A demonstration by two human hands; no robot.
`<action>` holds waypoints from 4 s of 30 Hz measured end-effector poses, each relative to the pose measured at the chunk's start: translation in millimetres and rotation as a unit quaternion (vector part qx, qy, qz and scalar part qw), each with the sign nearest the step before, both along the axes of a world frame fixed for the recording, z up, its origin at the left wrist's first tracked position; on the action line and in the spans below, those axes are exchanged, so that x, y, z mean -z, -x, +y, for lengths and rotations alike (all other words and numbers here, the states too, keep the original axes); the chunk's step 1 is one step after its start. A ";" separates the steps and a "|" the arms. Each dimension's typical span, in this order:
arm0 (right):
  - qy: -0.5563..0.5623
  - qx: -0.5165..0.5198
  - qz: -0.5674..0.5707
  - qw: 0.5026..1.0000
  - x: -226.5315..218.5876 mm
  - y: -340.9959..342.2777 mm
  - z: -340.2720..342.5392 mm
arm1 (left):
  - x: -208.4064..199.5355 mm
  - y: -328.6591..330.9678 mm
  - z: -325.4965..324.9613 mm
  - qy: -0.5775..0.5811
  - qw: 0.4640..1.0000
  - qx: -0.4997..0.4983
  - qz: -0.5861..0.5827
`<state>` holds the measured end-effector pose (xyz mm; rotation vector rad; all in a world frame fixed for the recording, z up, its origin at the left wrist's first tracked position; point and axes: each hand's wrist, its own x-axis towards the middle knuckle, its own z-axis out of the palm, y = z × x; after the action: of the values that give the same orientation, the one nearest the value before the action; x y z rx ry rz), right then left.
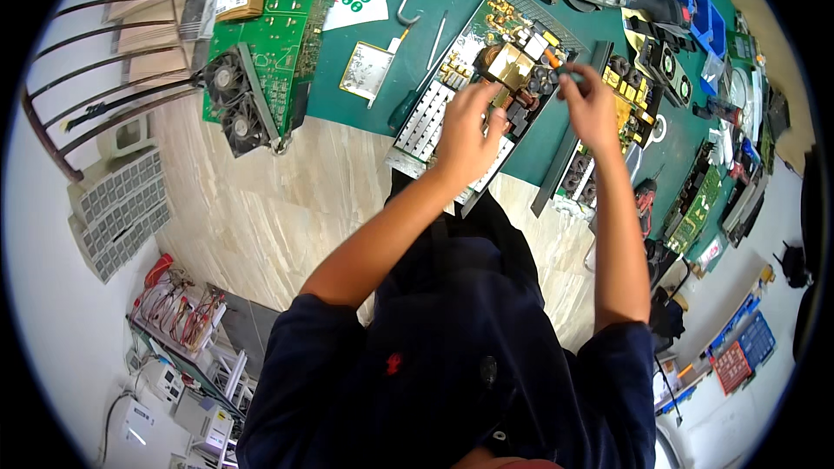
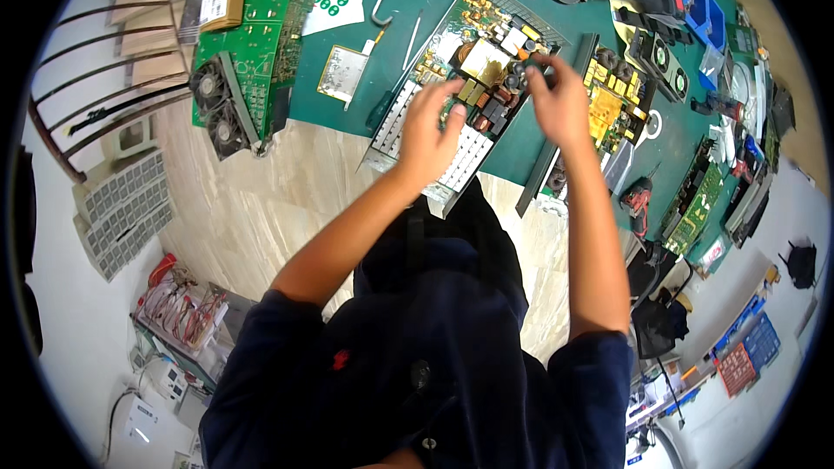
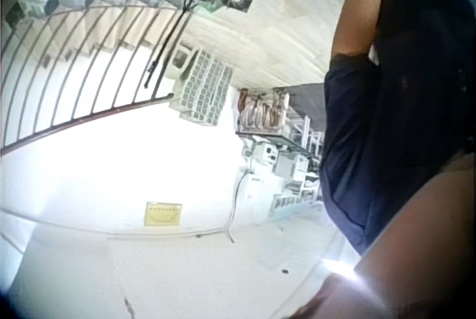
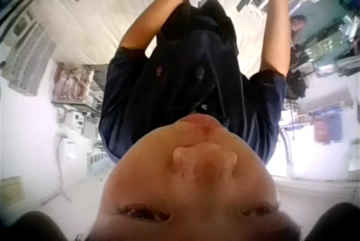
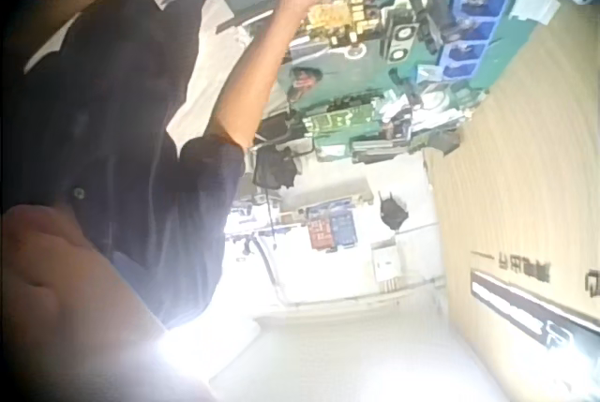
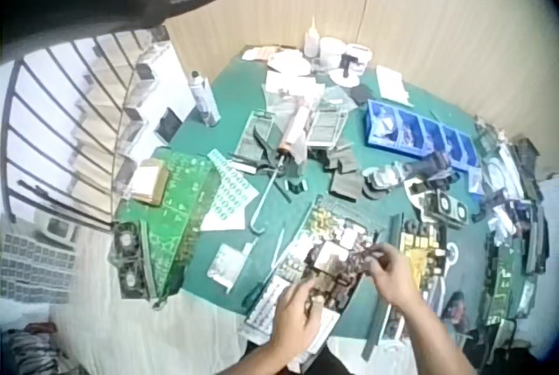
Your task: The person works on a circuit board within a metal casing, using a screwdriver to tighten or loosen screws and using tweezers to handle small components.
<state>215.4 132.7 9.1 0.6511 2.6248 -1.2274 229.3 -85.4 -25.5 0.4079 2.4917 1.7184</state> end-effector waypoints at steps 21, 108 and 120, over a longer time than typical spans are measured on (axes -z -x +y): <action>-0.222 -0.128 0.000 0.967 39.4 113.0 8.8 | 94.7 21.5 -79.1 0.125 0.991 0.012 -0.043; -0.309 -0.239 -0.061 0.919 8.3 187.6 8.8 | 142.1 48.4 -68.5 0.231 0.971 0.049 0.048; -0.262 -0.201 -0.055 0.942 7.5 174.5 15.9 | 148.7 47.3 -70.1 0.231 0.970 0.048 0.061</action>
<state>40.8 148.5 1.7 0.2106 2.7997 -0.3668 182.0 -155.5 -174.2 0.5870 2.7906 1.0562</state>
